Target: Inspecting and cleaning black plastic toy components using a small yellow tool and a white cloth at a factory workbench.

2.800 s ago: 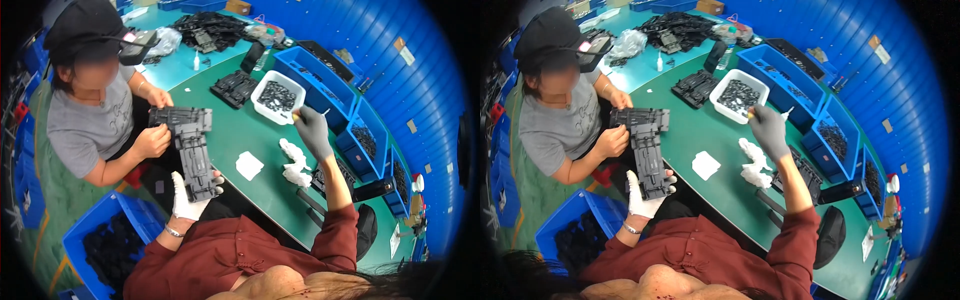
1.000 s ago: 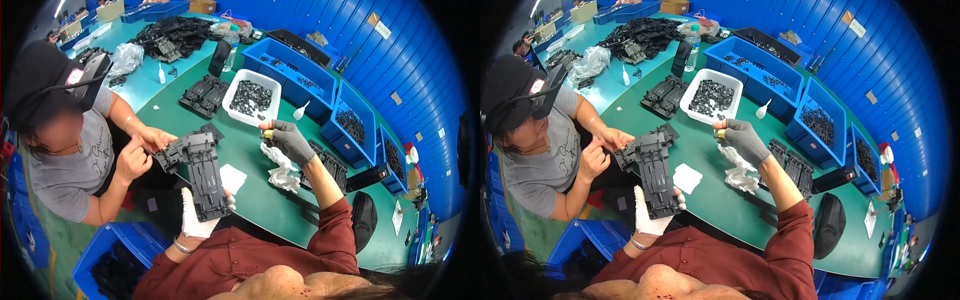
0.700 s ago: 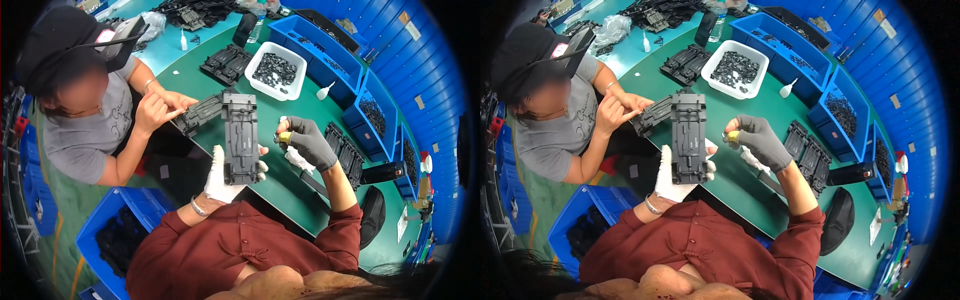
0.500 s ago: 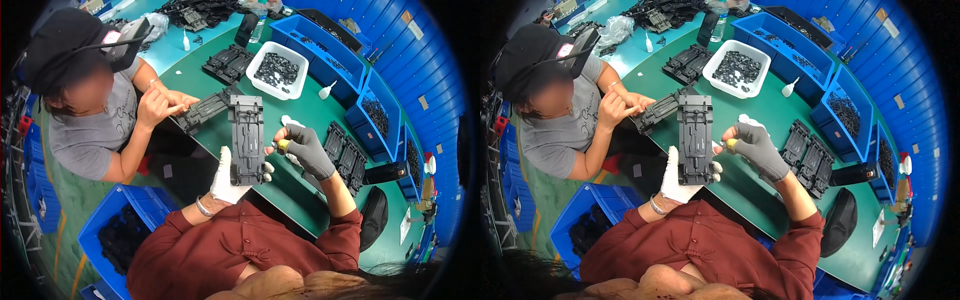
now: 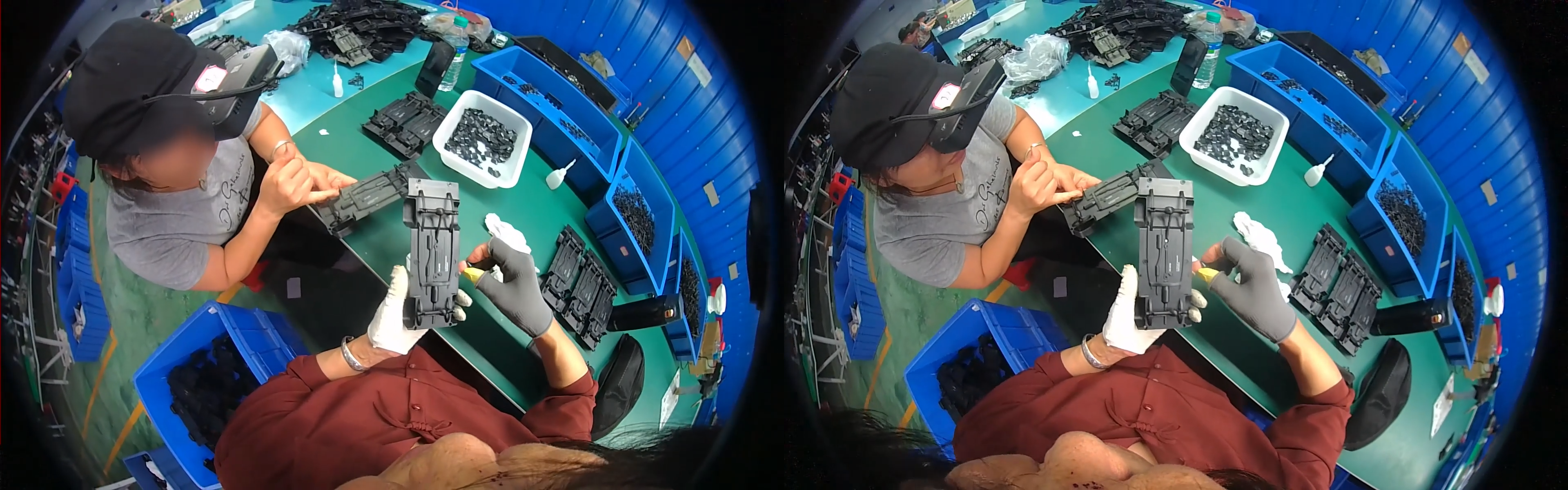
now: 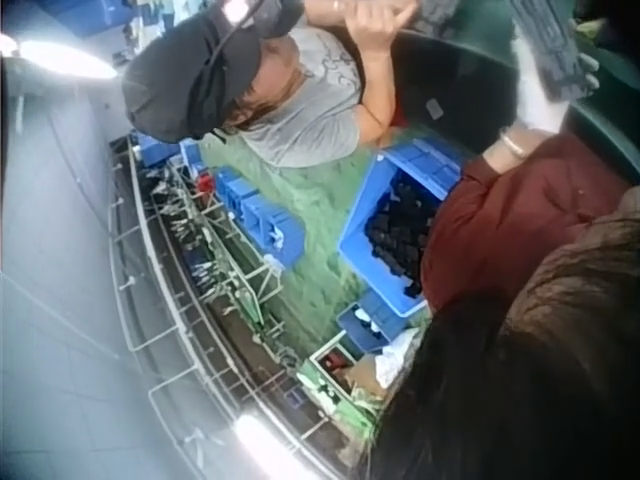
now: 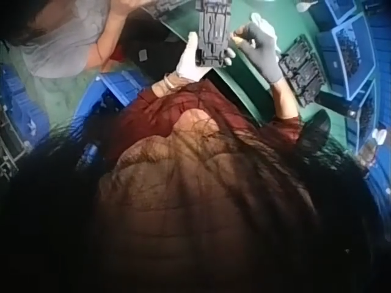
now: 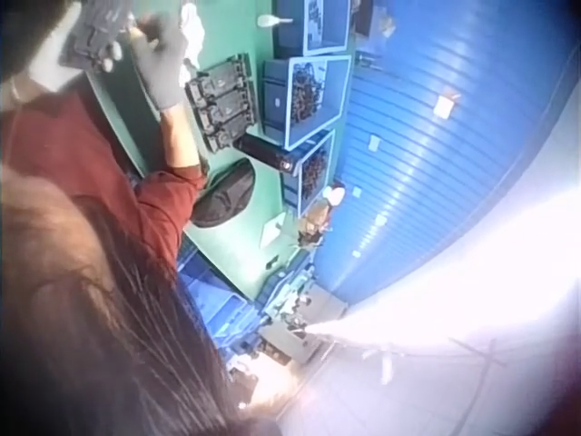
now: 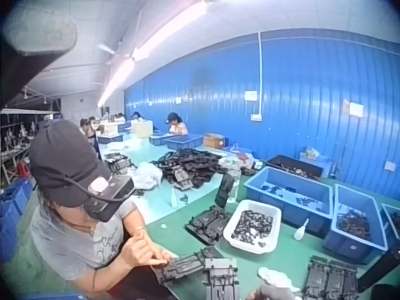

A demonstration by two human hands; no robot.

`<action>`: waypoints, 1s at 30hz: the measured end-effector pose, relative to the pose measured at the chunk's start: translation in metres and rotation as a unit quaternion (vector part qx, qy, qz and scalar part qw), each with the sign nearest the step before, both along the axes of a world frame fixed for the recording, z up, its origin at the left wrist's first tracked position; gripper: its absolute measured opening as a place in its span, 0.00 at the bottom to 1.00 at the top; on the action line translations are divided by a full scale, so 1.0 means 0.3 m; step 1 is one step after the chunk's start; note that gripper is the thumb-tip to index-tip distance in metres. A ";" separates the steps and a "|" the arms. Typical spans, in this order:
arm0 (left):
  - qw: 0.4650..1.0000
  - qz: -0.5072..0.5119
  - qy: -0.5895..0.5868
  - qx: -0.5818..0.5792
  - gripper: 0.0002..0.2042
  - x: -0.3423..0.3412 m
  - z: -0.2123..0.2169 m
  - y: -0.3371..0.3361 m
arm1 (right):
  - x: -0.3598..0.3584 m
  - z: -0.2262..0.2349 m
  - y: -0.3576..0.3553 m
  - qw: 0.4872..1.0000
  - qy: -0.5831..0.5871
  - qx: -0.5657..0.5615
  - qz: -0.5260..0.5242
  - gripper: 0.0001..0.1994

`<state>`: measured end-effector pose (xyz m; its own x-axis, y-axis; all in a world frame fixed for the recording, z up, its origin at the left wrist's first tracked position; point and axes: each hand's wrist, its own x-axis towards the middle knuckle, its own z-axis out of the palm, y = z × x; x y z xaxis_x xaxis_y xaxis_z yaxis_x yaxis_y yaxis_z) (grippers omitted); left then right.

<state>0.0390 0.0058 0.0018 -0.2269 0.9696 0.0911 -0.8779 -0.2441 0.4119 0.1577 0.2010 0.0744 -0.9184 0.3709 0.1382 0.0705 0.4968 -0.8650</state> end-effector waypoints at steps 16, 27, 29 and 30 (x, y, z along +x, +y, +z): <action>0.997 0.052 0.002 -0.063 0.51 0.023 0.009 0.005 | -0.001 -0.007 -0.020 0.993 0.098 0.059 -0.007 0.07; 1.000 -0.012 -0.026 -0.011 0.49 0.020 0.021 0.009 | 0.014 -0.077 -0.080 0.941 0.112 -0.305 -0.093 0.07; 1.000 -0.015 -0.006 -0.017 0.52 0.016 0.011 0.005 | 0.017 -0.082 -0.089 0.943 0.115 -0.299 -0.096 0.07; 1.000 -0.014 0.001 -0.020 0.51 0.015 0.005 0.003 | 0.017 -0.081 -0.093 0.953 0.113 -0.262 -0.102 0.06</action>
